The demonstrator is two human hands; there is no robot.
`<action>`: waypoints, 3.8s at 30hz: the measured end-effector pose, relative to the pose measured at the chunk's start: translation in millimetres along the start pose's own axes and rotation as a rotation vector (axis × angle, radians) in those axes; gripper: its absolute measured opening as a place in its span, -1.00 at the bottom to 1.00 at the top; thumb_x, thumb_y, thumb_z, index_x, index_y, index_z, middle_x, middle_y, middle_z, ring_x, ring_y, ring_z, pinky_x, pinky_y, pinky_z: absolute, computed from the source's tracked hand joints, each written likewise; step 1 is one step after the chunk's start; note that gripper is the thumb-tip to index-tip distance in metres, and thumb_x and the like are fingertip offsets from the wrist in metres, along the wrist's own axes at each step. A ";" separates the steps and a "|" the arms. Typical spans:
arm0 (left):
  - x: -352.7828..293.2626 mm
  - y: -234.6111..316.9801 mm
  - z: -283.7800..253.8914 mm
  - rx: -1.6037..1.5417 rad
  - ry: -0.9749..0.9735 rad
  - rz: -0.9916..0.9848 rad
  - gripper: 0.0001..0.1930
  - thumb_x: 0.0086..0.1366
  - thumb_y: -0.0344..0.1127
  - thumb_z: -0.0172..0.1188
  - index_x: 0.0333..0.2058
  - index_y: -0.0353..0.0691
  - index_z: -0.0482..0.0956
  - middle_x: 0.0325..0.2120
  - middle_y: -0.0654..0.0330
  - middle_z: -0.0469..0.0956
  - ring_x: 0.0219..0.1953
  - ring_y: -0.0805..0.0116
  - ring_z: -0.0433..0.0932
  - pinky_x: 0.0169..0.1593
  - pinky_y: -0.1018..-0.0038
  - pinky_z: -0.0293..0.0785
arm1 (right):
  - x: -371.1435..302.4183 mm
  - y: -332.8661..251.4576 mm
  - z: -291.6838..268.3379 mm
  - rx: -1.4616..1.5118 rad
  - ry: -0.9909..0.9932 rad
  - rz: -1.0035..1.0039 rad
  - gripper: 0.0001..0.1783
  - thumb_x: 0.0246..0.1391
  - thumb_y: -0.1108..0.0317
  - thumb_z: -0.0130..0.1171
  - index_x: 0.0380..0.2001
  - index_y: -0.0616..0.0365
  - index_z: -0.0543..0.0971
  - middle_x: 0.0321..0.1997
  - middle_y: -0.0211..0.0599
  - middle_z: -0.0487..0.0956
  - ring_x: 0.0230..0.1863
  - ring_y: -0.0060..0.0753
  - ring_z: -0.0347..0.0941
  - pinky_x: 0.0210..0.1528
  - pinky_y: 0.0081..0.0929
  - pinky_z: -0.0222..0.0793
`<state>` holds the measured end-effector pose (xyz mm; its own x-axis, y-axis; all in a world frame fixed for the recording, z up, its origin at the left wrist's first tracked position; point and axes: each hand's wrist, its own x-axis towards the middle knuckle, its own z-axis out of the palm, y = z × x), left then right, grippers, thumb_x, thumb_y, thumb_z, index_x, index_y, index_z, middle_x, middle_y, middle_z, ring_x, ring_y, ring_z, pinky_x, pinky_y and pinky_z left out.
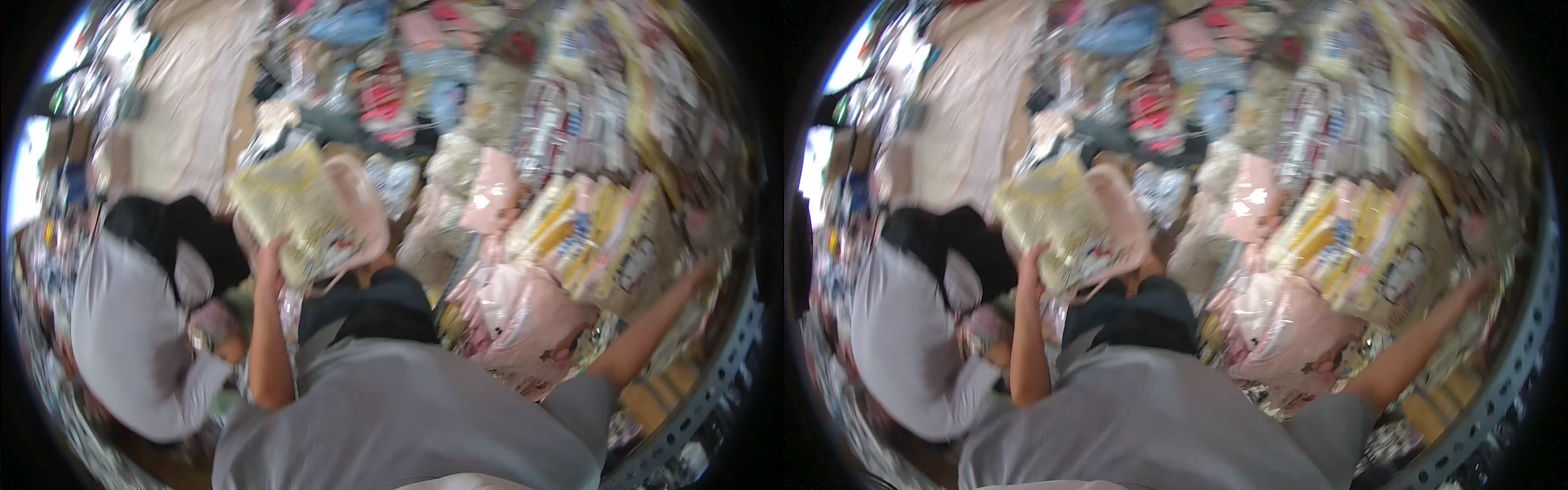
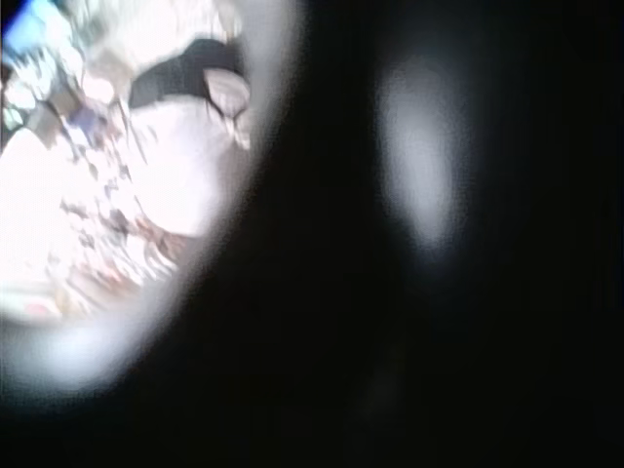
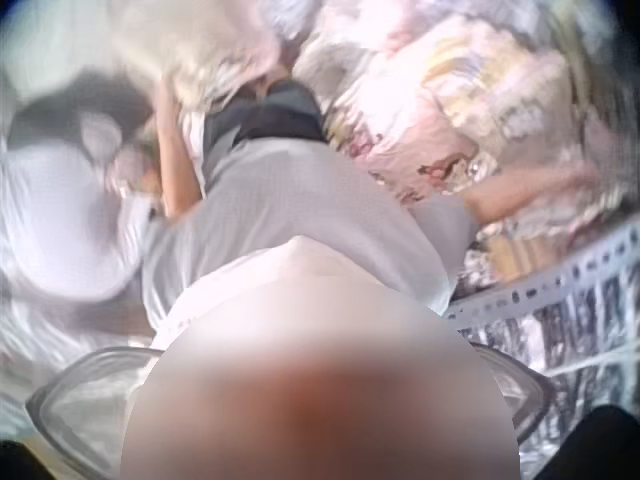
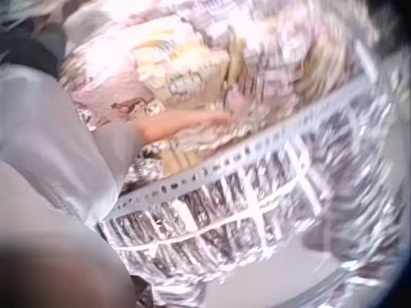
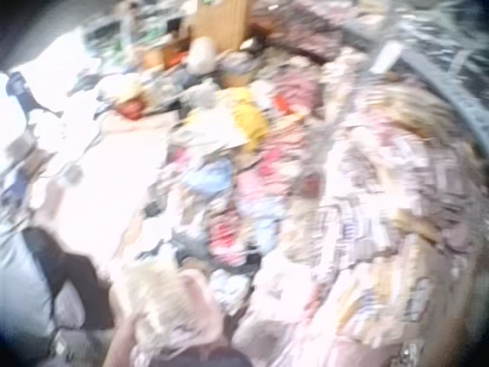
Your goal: The person picks up packaged clothing items from a cluttered floor and places them into a pink basket. They then move to a shelf, select additional packaged items, and place them into the basket. The person continues to gather items from the floor and shelves, filling the basket.
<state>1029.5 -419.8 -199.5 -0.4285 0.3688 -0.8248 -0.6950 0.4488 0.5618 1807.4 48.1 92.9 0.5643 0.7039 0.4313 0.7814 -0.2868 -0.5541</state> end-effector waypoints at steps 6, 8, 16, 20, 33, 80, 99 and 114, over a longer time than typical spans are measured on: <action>-3.4 19.8 -10.2 -0.430 -0.272 -0.061 -0.53 0.29 -0.35 0.22 0.12 -0.45 0.41 -0.04 -0.03 0.59 -0.07 0.15 0.64 0.02 0.26 0.61 | -219.6 -176.1 -81.4 0.461 0.305 -0.317 -0.50 0.30 0.09 0.12 0.03 0.36 0.54 -0.18 0.01 0.64 -0.23 -0.24 0.61 -0.37 -0.32 0.63; -9.4 26.1 -15.2 -0.485 -0.351 -0.041 -0.53 0.30 -0.35 0.19 0.13 -0.46 0.40 -0.02 -0.05 0.59 -0.07 0.14 0.65 0.01 0.27 0.62 | -287.9 -193.8 -70.1 0.585 0.014 -0.733 -0.55 0.32 0.16 0.03 -0.04 0.41 0.56 -0.13 0.02 0.63 -0.13 -0.15 0.59 -0.25 -0.23 0.64; -56.3 44.3 -17.2 -0.446 -0.681 0.029 -0.46 0.31 -0.36 0.21 0.20 -0.48 0.35 0.03 -0.08 0.57 -0.04 0.17 0.66 0.04 0.29 0.64 | -613.1 -230.2 70.1 0.941 -1.631 0.534 -0.29 0.36 -0.14 0.02 0.27 0.27 0.38 0.28 -0.07 0.47 0.25 -0.25 0.42 0.31 -0.22 0.29; -81.5 53.2 -25.7 -0.144 -0.650 0.099 -0.43 0.29 -0.33 0.33 0.22 -0.39 0.38 0.05 0.00 0.56 0.00 0.28 0.63 0.03 0.34 0.63 | -627.6 -233.7 55.0 0.933 -1.829 0.575 -0.46 0.28 0.14 0.25 0.16 0.31 0.47 0.09 -0.17 0.62 -0.01 -0.43 0.59 0.08 -0.44 0.49; -94.0 45.0 -2.7 0.230 -0.774 0.309 -0.36 0.21 -0.30 0.44 0.22 -0.32 0.40 0.08 0.07 0.58 0.08 0.32 0.57 0.14 0.34 0.49 | -587.7 -195.4 5.6 0.617 -1.602 0.352 -0.44 0.15 0.33 0.38 0.14 0.39 0.47 0.04 -0.14 0.63 -0.02 -0.41 0.57 0.04 -0.44 0.48; -78.9 -20.6 -61.2 -0.780 0.162 0.091 -0.41 0.43 0.40 -0.20 -0.41 -0.04 0.30 -0.71 0.46 0.12 -0.74 0.60 0.05 -0.66 0.57 -0.01 | -495.3 -398.1 109.9 0.896 -1.194 -0.023 -0.44 0.23 0.38 0.26 0.25 0.34 0.41 0.17 -0.11 0.55 0.06 -0.24 0.55 0.06 -0.33 0.48; -83.7 -115.3 -81.8 -0.629 0.181 0.174 -0.39 0.44 0.32 -0.10 -0.39 -0.19 0.47 -0.67 0.35 0.35 -0.69 0.52 0.33 -0.57 0.54 0.34 | -552.9 -450.3 143.3 0.669 -1.564 -0.491 -0.49 0.23 0.37 0.27 0.20 0.35 0.48 0.12 -0.16 0.58 0.06 -0.36 0.51 0.14 -0.40 0.39; -40.1 -323.4 -104.8 -0.465 0.829 0.030 -0.32 0.17 0.27 0.22 -0.11 -0.34 0.68 -0.41 -0.01 0.69 -0.39 0.14 0.69 -0.29 0.25 0.60 | -684.5 -408.7 123.0 0.193 -1.935 -1.806 -0.68 0.16 0.58 0.11 -0.01 0.28 0.63 -0.11 -0.20 0.71 -0.08 -0.43 0.56 0.06 -0.42 0.41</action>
<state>1210.9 -665.1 -354.8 -0.5990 -0.4003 -0.6935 -0.7605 0.0135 0.6492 1069.0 -236.6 -63.4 -0.8862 -0.3333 -0.3218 -0.0422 0.7498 -0.6604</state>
